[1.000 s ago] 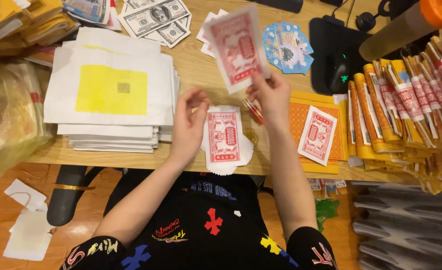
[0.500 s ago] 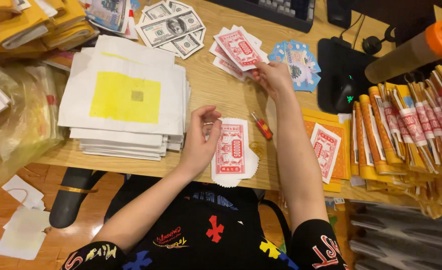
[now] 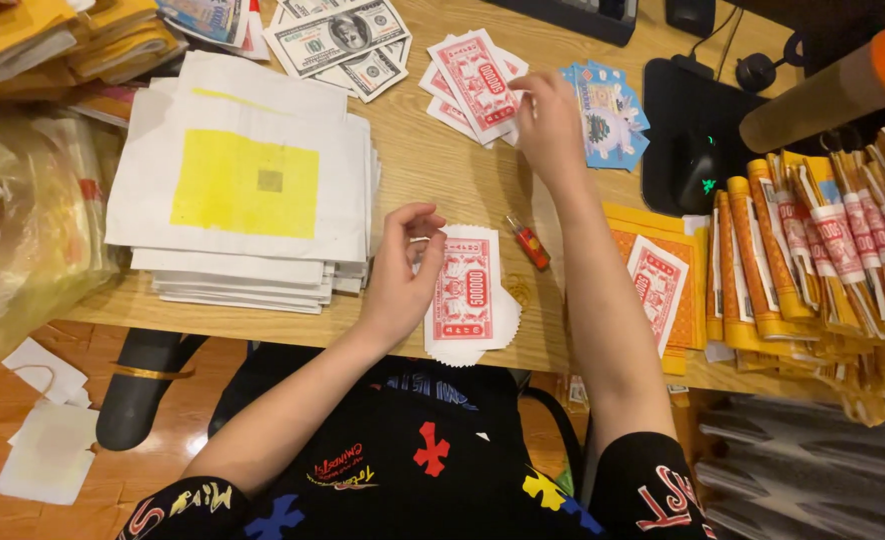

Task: The person sits at a desk and repeatedly picks up stacks of red paper money, fans them out, and places them into separate piles. The person handles the paper money by hand, separating and organizing the bills into neat stacks on the table.

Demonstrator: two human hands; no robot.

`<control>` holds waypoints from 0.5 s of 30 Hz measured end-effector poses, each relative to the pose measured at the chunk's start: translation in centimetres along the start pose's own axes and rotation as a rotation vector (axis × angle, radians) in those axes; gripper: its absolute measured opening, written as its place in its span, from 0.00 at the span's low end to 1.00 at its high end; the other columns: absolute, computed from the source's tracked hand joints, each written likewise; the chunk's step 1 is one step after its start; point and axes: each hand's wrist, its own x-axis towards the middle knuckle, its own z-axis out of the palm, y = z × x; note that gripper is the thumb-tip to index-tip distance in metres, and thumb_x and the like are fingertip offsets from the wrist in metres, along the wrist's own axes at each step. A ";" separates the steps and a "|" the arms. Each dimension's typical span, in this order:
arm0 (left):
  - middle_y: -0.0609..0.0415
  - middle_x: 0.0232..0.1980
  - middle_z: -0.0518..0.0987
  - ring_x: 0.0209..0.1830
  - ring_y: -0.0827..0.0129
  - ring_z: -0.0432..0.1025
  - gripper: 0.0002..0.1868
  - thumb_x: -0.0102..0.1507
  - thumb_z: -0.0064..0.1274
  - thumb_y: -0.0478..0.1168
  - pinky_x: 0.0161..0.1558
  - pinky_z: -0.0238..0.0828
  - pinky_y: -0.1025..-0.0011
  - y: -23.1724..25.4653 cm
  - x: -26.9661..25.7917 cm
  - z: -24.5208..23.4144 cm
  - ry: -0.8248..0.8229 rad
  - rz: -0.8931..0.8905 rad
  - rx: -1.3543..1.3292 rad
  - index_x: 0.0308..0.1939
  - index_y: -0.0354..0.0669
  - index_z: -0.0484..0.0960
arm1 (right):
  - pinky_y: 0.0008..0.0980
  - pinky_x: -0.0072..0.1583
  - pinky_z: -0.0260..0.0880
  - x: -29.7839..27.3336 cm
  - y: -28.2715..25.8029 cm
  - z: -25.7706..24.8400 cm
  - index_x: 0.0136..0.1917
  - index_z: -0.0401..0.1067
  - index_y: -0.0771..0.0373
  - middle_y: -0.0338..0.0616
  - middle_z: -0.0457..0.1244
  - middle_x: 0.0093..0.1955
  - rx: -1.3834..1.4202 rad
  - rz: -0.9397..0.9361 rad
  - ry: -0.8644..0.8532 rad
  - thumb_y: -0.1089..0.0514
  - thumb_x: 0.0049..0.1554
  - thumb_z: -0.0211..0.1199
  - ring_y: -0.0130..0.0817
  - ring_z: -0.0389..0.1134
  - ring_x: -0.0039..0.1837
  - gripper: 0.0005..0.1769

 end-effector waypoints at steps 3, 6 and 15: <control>0.47 0.52 0.73 0.55 0.67 0.69 0.14 0.66 0.43 0.34 0.54 0.70 0.72 0.1 -0.1 0.1 -0.005 0.026 0.049 0.56 0.38 0.67 | 0.47 0.60 0.58 -0.2 -0.1 0.8 0.57 0.73 0.64 0.50 0.61 0.59 -0.045 -0.122 -0.267 0.70 0.56 0.44 0.48 0.60 0.62 0.21; 0.48 0.51 0.74 0.52 0.65 0.70 0.12 0.65 0.42 0.33 0.53 0.70 0.71 0.7 0.0 0.0 -0.058 0.069 0.165 0.52 0.36 0.70 | 0.51 0.62 0.52 -0.1 -0.6 1.7 0.62 0.71 0.56 0.47 0.57 0.66 -0.127 0.011 -0.380 0.66 0.56 0.43 0.47 0.55 0.67 0.24; 0.45 0.37 0.69 0.38 0.53 0.64 0.06 0.59 0.51 0.32 0.42 0.64 0.60 -2.2 -3.4 0.1 -0.557 0.659 0.793 0.36 0.33 0.73 | 0.49 0.61 0.51 -1.1 -4.8 -0.6 0.65 0.66 0.59 0.48 0.56 0.63 -0.071 0.050 -0.333 0.62 0.60 0.47 0.47 0.54 0.65 0.20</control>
